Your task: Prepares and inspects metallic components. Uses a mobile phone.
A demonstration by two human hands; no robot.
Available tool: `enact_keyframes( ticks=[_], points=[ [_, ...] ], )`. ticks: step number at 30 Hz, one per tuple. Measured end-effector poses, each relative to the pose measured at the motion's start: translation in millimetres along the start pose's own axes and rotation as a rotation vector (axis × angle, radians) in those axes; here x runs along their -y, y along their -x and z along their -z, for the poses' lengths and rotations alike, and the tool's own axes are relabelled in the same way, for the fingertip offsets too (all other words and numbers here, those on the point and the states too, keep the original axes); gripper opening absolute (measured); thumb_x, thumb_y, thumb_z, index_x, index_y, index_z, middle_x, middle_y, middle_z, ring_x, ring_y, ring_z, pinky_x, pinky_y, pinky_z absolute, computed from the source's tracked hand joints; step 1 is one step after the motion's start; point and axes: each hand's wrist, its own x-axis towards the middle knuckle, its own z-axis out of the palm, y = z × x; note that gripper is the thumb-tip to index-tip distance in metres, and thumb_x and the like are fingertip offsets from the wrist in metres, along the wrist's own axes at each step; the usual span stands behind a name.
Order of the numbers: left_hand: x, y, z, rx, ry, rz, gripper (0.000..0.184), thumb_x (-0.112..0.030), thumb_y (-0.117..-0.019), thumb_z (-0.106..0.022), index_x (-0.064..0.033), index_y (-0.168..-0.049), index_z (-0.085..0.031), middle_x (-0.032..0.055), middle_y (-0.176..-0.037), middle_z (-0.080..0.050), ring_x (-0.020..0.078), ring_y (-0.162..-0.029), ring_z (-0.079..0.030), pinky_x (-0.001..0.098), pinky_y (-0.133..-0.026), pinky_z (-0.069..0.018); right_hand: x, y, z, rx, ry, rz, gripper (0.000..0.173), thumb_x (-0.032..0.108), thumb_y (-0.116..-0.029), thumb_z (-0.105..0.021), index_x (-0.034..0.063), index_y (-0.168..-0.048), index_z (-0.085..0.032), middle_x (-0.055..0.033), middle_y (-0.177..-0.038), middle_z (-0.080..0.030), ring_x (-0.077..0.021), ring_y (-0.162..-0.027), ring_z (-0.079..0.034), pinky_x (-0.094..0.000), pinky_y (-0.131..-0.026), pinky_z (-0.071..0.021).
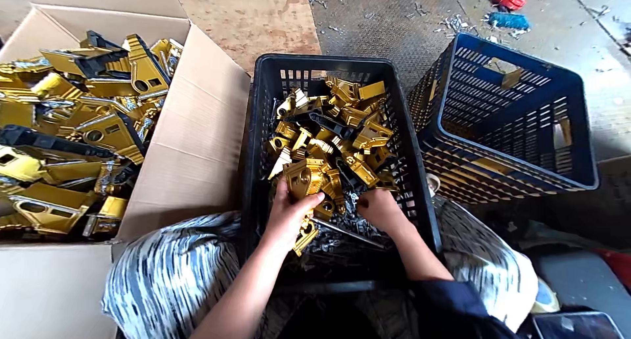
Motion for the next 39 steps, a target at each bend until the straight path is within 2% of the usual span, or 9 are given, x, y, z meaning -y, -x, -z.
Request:
enact_keyframes(
  ticks=[4,9,12,18,22,25,29,34,39],
  points=[
    [5,0,-7,-0.014,0.037,0.046,0.067,-0.002,-0.0862,-0.074,-0.015,-0.144,-0.043,0.0105,-0.108,-0.064,0.0159,-0.078,-0.065,0.0264,-0.061,-0.0548,-14,4,0,-0.08,-0.047,-0.003,0.022,0.017,-0.0963,-0.064,0.0013,-0.105,-0.076,-0.02,-0.103,-0.074,-0.0381,-0.105,-0.069,-0.0619,-0.095,-0.0508],
    [12,-1,-14,-0.019,0.057,0.096,0.064,-0.004,-0.0884,-0.074,-0.0112,-0.144,-0.042,0.0109,-0.105,-0.064,0.0154,-0.077,-0.064,0.0266,-0.063,-0.0554,2,-24,-34,0.094,0.075,-0.137,0.046,0.042,-0.0964,-0.068,0.0006,-0.115,-0.072,-0.0259,-0.12,-0.067,-0.0437,-0.118,-0.063,-0.0656,-0.096,-0.0493],
    [14,1,-15,-0.014,0.041,0.1,0.064,-0.005,-0.0882,-0.074,-0.0117,-0.144,-0.043,0.0108,-0.108,-0.063,0.0159,-0.08,-0.064,0.0275,-0.066,-0.0554,3,-32,-38,0.105,0.083,-0.152,0.03,0.022,-0.0978,-0.061,0.0006,-0.114,-0.072,-0.0251,-0.123,-0.067,-0.0421,-0.12,-0.063,-0.0637,-0.099,-0.0497],
    [8,5,-7,-0.033,0.063,0.114,0.064,-0.003,-0.0899,-0.071,-0.007,-0.144,-0.039,0.0121,-0.1,-0.063,0.0168,-0.078,-0.066,0.0272,-0.065,-0.0573,-23,17,4,-0.112,-0.12,-0.075,0.023,0.021,-0.0966,-0.068,0.0027,-0.106,-0.078,-0.0205,-0.106,-0.074,-0.038,-0.107,-0.069,-0.0624,-0.097,-0.0498],
    [16,7,-9,0.107,-0.035,0.139,0.073,-0.007,-0.0875,-0.075,-0.0091,-0.149,-0.036,0.0142,-0.119,-0.066,0.021,-0.097,-0.069,0.0325,-0.079,-0.0597,-25,52,4,-0.274,-0.311,0.095,0.018,0.022,-0.0968,-0.069,0.0082,-0.103,-0.079,-0.005,-0.087,-0.075,-0.012,-0.068,-0.068,-0.0358,-0.07,-0.0587],
    [31,9,-18,0.208,-0.033,0.054,0.085,-0.011,-0.0842,-0.079,-0.0068,-0.153,-0.029,0.0144,-0.13,-0.061,0.0203,-0.114,-0.066,0.0344,-0.097,-0.0574,-16,58,-10,-0.289,-0.688,0.273,0.014,0.014,-0.0949,-0.068,0.0048,-0.098,-0.077,0.0033,-0.075,-0.072,0.001,-0.053,-0.059,-0.018,-0.052,-0.0522],
    [36,8,-21,0.302,-0.084,-0.064,0.081,-0.01,-0.0838,-0.079,-0.0011,-0.149,-0.031,0.0156,-0.126,-0.062,0.0208,-0.114,-0.066,0.0356,-0.099,-0.0568,2,55,-25,-0.321,-0.85,0.332,0.011,0.011,-0.088,-0.07,0.006,-0.096,-0.075,0.0041,-0.076,-0.072,-0.0007,-0.057,-0.061,-0.0191,-0.053,-0.0522],
    [38,1,-9,0.212,-0.425,-0.034,0.086,-0.028,-0.0768,-0.088,-0.007,-0.146,-0.04,0.0103,-0.124,-0.065,0.0142,-0.11,-0.068,0.0323,-0.096,-0.0582,5,50,-23,-0.198,-1.001,0.346,0.038,-0.001,-0.0875,-0.065,0.0016,-0.125,-0.056,-0.0047,-0.087,-0.072,-0.0076,-0.055,-0.06,-0.0215,-0.049,-0.0506],
    [30,-5,-5,-0.016,-0.371,-0.1,0.027,-0.024,-0.1067,-0.054,-0.0039,-0.123,-0.062,0.0068,-0.11,-0.067,0.0102,-0.104,-0.065,0.0312,-0.094,-0.0531,-16,50,-14,-0.369,-0.794,0.319,0.03,0.012,-0.0921,-0.072,0.0056,-0.121,-0.071,-0.0026,-0.088,-0.073,-0.0067,-0.058,-0.064,-0.0234,-0.053,-0.0558]
  ],
)
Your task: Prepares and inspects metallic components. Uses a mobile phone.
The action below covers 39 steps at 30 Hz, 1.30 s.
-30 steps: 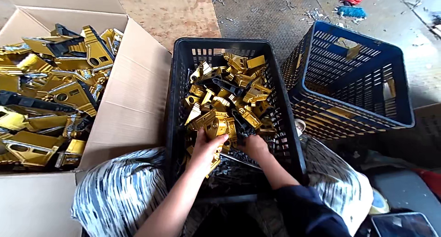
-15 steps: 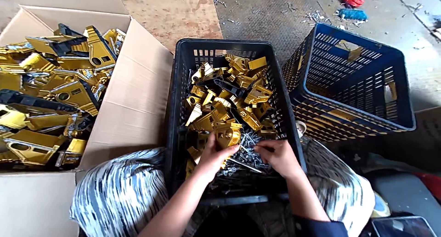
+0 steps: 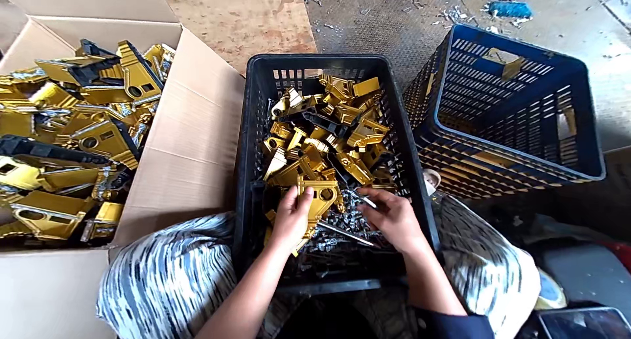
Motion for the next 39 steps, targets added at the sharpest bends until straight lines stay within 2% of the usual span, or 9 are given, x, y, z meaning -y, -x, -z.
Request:
enact_keyframes(
  ticks=[3,10,17,23,27,30,33,36,39],
  points=[
    [-1,-3,5,0.052,-0.07,-0.09,0.019,-0.019,-0.1058,-0.055,-0.0062,-0.108,-0.069,0.0014,-0.095,-0.069,0.0058,-0.091,-0.066,0.0267,-0.086,-0.0541,-4,1,4,-0.093,-0.051,0.226,0.017,0.014,-0.0955,-0.07,0.0089,-0.108,-0.079,0.0022,-0.091,-0.075,0.0012,-0.063,-0.059,-0.0177,-0.058,-0.05],
    [-8,8,3,0.36,0.024,-0.104,0.018,-0.016,-0.1029,-0.059,-0.0036,-0.112,-0.069,0.0013,-0.101,-0.071,0.0064,-0.096,-0.067,0.0263,-0.09,-0.0556,-13,-12,-16,-0.024,-0.007,0.473,0.016,0.013,-0.097,-0.068,0.0043,-0.104,-0.079,-0.003,-0.098,-0.078,-0.0064,-0.089,-0.073,-0.0271,-0.083,-0.0612],
    [-14,8,6,0.315,0.081,0.036,0.021,-0.018,-0.105,-0.056,-0.002,-0.114,-0.066,0.0057,-0.103,-0.069,0.0123,-0.094,-0.069,0.0345,-0.085,-0.061,-11,-7,-20,-0.073,-0.174,0.549,0.018,0.017,-0.1008,-0.063,0.0087,-0.105,-0.079,0.0044,-0.099,-0.077,0.0003,-0.088,-0.069,-0.021,-0.08,-0.0581],
    [-8,11,0,0.304,-0.034,-0.053,0.03,-0.027,-0.1055,-0.054,-0.0041,-0.119,-0.067,0.0022,-0.11,-0.069,0.0041,-0.106,-0.063,0.0256,-0.097,-0.0512,-18,-11,-26,0.024,0.035,0.595,0.021,0.019,-0.0997,-0.066,0.0036,-0.105,-0.079,-0.0053,-0.099,-0.078,-0.007,-0.089,-0.072,-0.0282,-0.084,-0.0606],
    [-3,7,-1,0.093,-0.093,-0.109,0.023,-0.026,-0.1024,-0.058,-0.0075,-0.102,-0.073,-0.0015,-0.091,-0.07,0.0038,-0.088,-0.065,0.0262,-0.083,-0.0532,-15,-5,-28,0.058,0.224,0.511,0.036,0.037,-0.1039,-0.058,0.0156,-0.126,-0.075,-0.0048,-0.091,-0.073,-0.0083,-0.077,-0.063,-0.0296,-0.073,-0.0541],
    [-6,4,4,0.026,-0.126,-0.216,0.02,-0.023,-0.1004,-0.059,-0.0099,-0.09,-0.071,-0.0047,-0.079,-0.066,0.0018,-0.076,-0.061,0.023,-0.073,-0.0516,-12,-5,-23,0.174,0.121,0.373,0.039,0.021,-0.1055,-0.048,0.0121,-0.139,-0.066,-0.0025,-0.096,-0.065,-0.0043,-0.087,-0.056,-0.0213,-0.08,-0.0475],
    [-6,2,10,0.174,-0.014,-0.278,0.02,-0.018,-0.1021,-0.054,-0.0082,-0.096,-0.07,-0.0049,-0.086,-0.068,0.0016,-0.084,-0.064,0.0227,-0.081,-0.0539,-12,-7,-21,0.236,-0.133,0.337,0.037,0.023,-0.1022,-0.056,0.0068,-0.132,-0.07,-0.0039,-0.117,-0.063,-0.0058,-0.104,-0.058,-0.0207,-0.087,-0.0511],
    [-17,7,9,0.41,0.209,-0.217,0.023,-0.014,-0.1045,-0.047,-0.0103,-0.103,-0.07,-0.0065,-0.097,-0.073,0.0018,-0.095,-0.068,0.0244,-0.091,-0.0562,-11,-9,-22,0.496,-0.549,0.276,0.089,0.051,-0.0895,-0.074,0.0026,-0.156,-0.04,-0.0108,-0.16,-0.041,-0.0205,-0.14,-0.049,-0.0401,-0.111,-0.0489],
    [-16,6,7,0.492,0.326,-0.146,0.027,-0.02,-0.1066,-0.045,-0.014,-0.103,-0.071,-0.0057,-0.098,-0.074,0.0033,-0.096,-0.069,0.0253,-0.09,-0.0571,-3,-13,-29,0.52,-0.769,0.27,0.097,0.04,-0.0818,-0.085,0.0145,-0.159,-0.031,-0.0073,-0.143,-0.06,-0.0185,-0.125,-0.061,-0.0389,-0.106,-0.0515]
  ],
)
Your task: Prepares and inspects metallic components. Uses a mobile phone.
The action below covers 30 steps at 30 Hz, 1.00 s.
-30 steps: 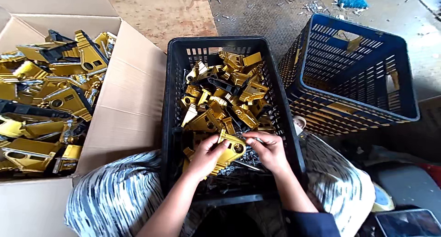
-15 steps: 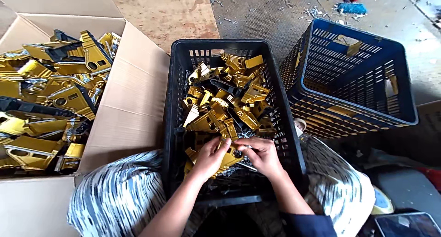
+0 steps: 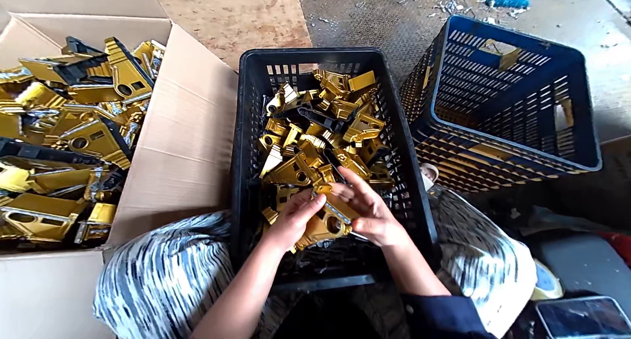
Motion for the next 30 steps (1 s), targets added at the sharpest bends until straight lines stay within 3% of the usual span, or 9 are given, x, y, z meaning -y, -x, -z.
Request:
enact_keyframes(
  ticks=[5,7,9,11,13,17,20,25,30],
  points=[
    [1,-1,-1,-0.009,-0.108,0.157,0.044,-0.042,-0.1095,-0.037,-0.0088,-0.131,-0.055,0.0004,-0.113,-0.068,0.0063,-0.106,-0.065,0.0276,-0.095,-0.0552,3,-10,-1,-0.124,0.034,-0.087,0.08,0.038,-0.0767,-0.087,0.0186,-0.14,-0.041,-0.0017,-0.124,-0.065,-0.0148,-0.11,-0.066,-0.0364,-0.095,-0.0565],
    [6,-2,2,0.03,-0.151,0.144,0.078,-0.057,-0.0966,-0.059,-0.0039,-0.149,-0.037,0.0042,-0.13,-0.061,0.0085,-0.119,-0.06,0.029,-0.103,-0.0516,8,-14,7,-0.133,0.12,-0.185,0.093,0.043,-0.0758,-0.087,0.0169,-0.148,-0.033,-0.0025,-0.125,-0.066,-0.0152,-0.111,-0.066,-0.0374,-0.098,-0.0558],
    [7,-3,2,-0.006,-0.126,0.138,0.083,-0.036,-0.0828,-0.081,-0.0044,-0.146,-0.037,0.0068,-0.126,-0.063,0.0127,-0.115,-0.064,0.0315,-0.1,-0.0549,13,-13,19,-0.07,0.327,-0.256,0.1,0.057,-0.0823,-0.078,0.0094,-0.155,-0.03,-0.0027,-0.129,-0.066,-0.0123,-0.114,-0.065,-0.0347,-0.098,-0.0557],
    [6,-3,3,-0.083,-0.151,0.17,0.08,-0.019,-0.0797,-0.083,-0.0053,-0.145,-0.038,0.0089,-0.121,-0.065,0.0154,-0.11,-0.067,0.0334,-0.095,-0.0583,17,-10,36,-0.013,0.704,-0.377,0.06,0.039,-0.0944,-0.068,0.0022,-0.14,-0.057,-0.0058,-0.122,-0.069,-0.0125,-0.107,-0.067,-0.0348,-0.094,-0.0575],
    [2,-5,4,-0.189,-0.135,0.237,0.081,-0.009,-0.0789,-0.078,-0.009,-0.148,-0.036,0.0098,-0.118,-0.065,0.0167,-0.102,-0.068,0.033,-0.087,-0.0601,14,-16,41,0.063,1.183,-0.691,0.026,0.021,-0.0981,-0.069,0.0114,-0.122,-0.075,-0.0128,-0.118,-0.072,-0.0273,-0.108,-0.069,-0.0515,-0.097,-0.0537],
    [4,-8,5,-0.302,-0.029,0.267,0.08,-0.003,-0.0793,-0.074,-0.0096,-0.149,-0.034,0.0119,-0.113,-0.064,0.0183,-0.091,-0.069,0.0324,-0.079,-0.0606,-21,-22,38,0.209,1.602,-1.145,0.03,0.009,-0.0962,-0.06,0.0111,-0.123,-0.074,-0.0226,-0.137,-0.061,-0.0488,-0.121,-0.06,-0.0719,-0.093,-0.0487],
    [3,-8,6,-0.372,0.044,0.262,0.081,-0.001,-0.0802,-0.073,-0.0099,-0.151,-0.034,0.0135,-0.116,-0.063,0.0194,-0.09,-0.068,0.0321,-0.074,-0.0604,-15,-18,46,0.183,1.609,-0.947,0.024,0.015,-0.0981,-0.062,0.013,-0.116,-0.077,-0.0168,-0.133,-0.065,-0.0416,-0.127,-0.058,-0.0643,-0.1,-0.0484],
    [0,-9,-2,-0.478,0.231,0.32,0.061,0.0,-0.091,-0.069,-0.012,-0.143,-0.039,0.011,-0.097,-0.063,0.0159,-0.071,-0.064,0.027,-0.06,-0.056,-10,3,32,-0.173,1.491,0.045,0.016,0.024,-0.0937,-0.07,0.0188,-0.102,-0.083,-0.0032,-0.103,-0.076,-0.0258,-0.1,-0.069,-0.0484,-0.086,-0.056],
    [15,-11,-22,-0.549,0.39,0.299,0.065,-0.018,-0.1011,-0.064,-0.0147,-0.155,-0.027,0.0151,-0.12,-0.064,0.0232,-0.097,-0.069,0.0395,-0.083,-0.0604,-18,-9,-22,-0.327,1.472,0.351,0.03,0.004,-0.0965,-0.058,0.0116,-0.118,-0.078,-0.0102,-0.099,-0.072,-0.0217,-0.091,-0.069,-0.036,-0.078,-0.0587]
  ],
)
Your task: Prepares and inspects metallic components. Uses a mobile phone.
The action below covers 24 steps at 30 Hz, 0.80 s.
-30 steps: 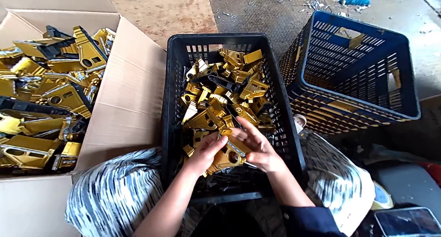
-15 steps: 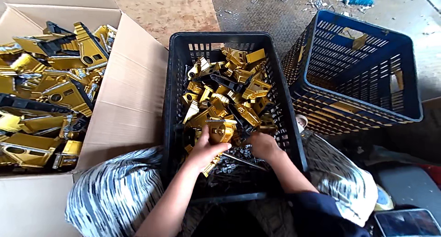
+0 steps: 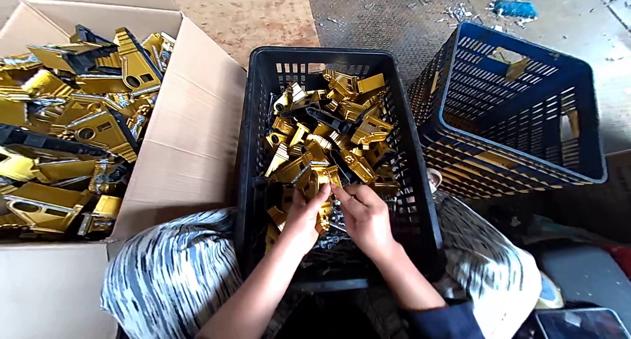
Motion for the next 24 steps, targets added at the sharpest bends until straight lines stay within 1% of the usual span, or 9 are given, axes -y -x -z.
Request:
enact_keyframes(
  ticks=[5,9,14,16,18,19,21,23,24],
  points=[
    [10,1,-1,0.055,0.046,-0.09,0.078,-0.012,-0.0985,-0.065,-0.0138,-0.158,-0.014,0.0162,-0.135,-0.055,0.0247,-0.118,-0.062,0.0459,-0.099,-0.0543,15,11,-21,-0.022,0.067,-0.005,0.037,-0.008,-0.0896,-0.057,0.0071,-0.117,-0.077,-0.0158,-0.107,-0.07,-0.0272,-0.095,-0.069,-0.037,-0.083,-0.0591],
    [7,3,-1,0.084,0.053,-0.08,0.088,0.002,-0.0869,-0.074,-0.0108,-0.154,-0.019,0.0167,-0.128,-0.058,0.0249,-0.111,-0.065,0.0438,-0.095,-0.0571,16,16,-27,-0.002,-0.087,-0.082,0.04,-0.009,-0.0872,-0.055,0.0015,-0.121,-0.073,-0.0204,-0.116,-0.066,-0.0282,-0.104,-0.068,-0.0369,-0.09,-0.0588],
    [1,1,6,0.187,0.025,-0.088,0.08,0.005,-0.0838,-0.073,-0.0077,-0.147,-0.026,0.0155,-0.115,-0.062,0.0223,-0.1,-0.068,0.0399,-0.089,-0.059,17,18,-14,0.115,-0.572,-0.262,0.057,-0.002,-0.0888,-0.043,0.0047,-0.143,-0.06,-0.0216,-0.149,-0.045,-0.03,-0.137,-0.044,-0.0452,-0.113,-0.0423],
    [-4,2,6,0.221,-0.001,-0.119,0.083,0.006,-0.0812,-0.072,-0.0075,-0.147,-0.024,0.0134,-0.109,-0.061,0.0206,-0.091,-0.068,0.0369,-0.083,-0.0602,15,16,-8,0.016,-0.728,-0.424,0.063,0.005,-0.0938,-0.044,0.0091,-0.156,-0.043,-0.018,-0.158,-0.036,-0.0228,-0.134,-0.049,-0.0408,-0.105,-0.0496],
    [-7,2,5,0.219,-0.017,-0.151,0.082,0.007,-0.0807,-0.071,-0.0088,-0.146,-0.023,0.0105,-0.107,-0.06,0.0179,-0.087,-0.067,0.033,-0.079,-0.0598,12,11,-3,-0.061,-0.838,-0.692,0.065,0.021,-0.1004,-0.049,0.0119,-0.162,-0.029,-0.0131,-0.151,-0.044,-0.0163,-0.112,-0.062,-0.0351,-0.089,-0.0573],
    [-7,2,6,0.223,-0.034,-0.166,0.085,0.007,-0.0805,-0.071,-0.0096,-0.148,-0.022,0.0104,-0.109,-0.059,0.0177,-0.089,-0.066,0.033,-0.081,-0.0595,10,8,0,-0.022,-0.903,-0.826,0.064,0.027,-0.1008,-0.051,0.0112,-0.16,-0.032,-0.0115,-0.141,-0.052,-0.0164,-0.106,-0.065,-0.035,-0.085,-0.0585],
    [-7,2,8,0.26,-0.092,-0.174,0.092,0.008,-0.0789,-0.074,-0.0091,-0.15,-0.018,0.0122,-0.114,-0.061,0.0192,-0.096,-0.068,0.0354,-0.086,-0.0597,8,6,3,0.122,-1.004,-0.934,0.044,0.028,-0.1057,-0.049,0.0016,-0.14,-0.054,-0.0117,-0.127,-0.064,-0.0152,-0.102,-0.066,-0.0336,-0.084,-0.058],
    [-7,1,11,0.325,-0.168,-0.152,0.099,0.007,-0.077,-0.076,-0.0069,-0.153,-0.015,0.0152,-0.121,-0.061,0.0219,-0.105,-0.068,0.0374,-0.091,-0.0595,4,7,1,0.161,-0.891,-0.726,0.034,0.022,-0.1056,-0.049,0.0057,-0.131,-0.065,-0.0112,-0.138,-0.06,-0.0122,-0.116,-0.062,-0.0299,-0.096,-0.054],
    [-8,1,13,0.35,-0.205,-0.137,0.102,0.007,-0.0767,-0.077,-0.0059,-0.154,-0.013,0.0164,-0.124,-0.061,0.0226,-0.109,-0.068,0.0379,-0.094,-0.0589,0,8,0,0.133,-0.723,-0.544,0.04,0.023,-0.1042,-0.053,0.0131,-0.143,-0.061,-0.0117,-0.139,-0.057,-0.0141,-0.121,-0.058,-0.0319,-0.1,-0.0517]
  ],
)
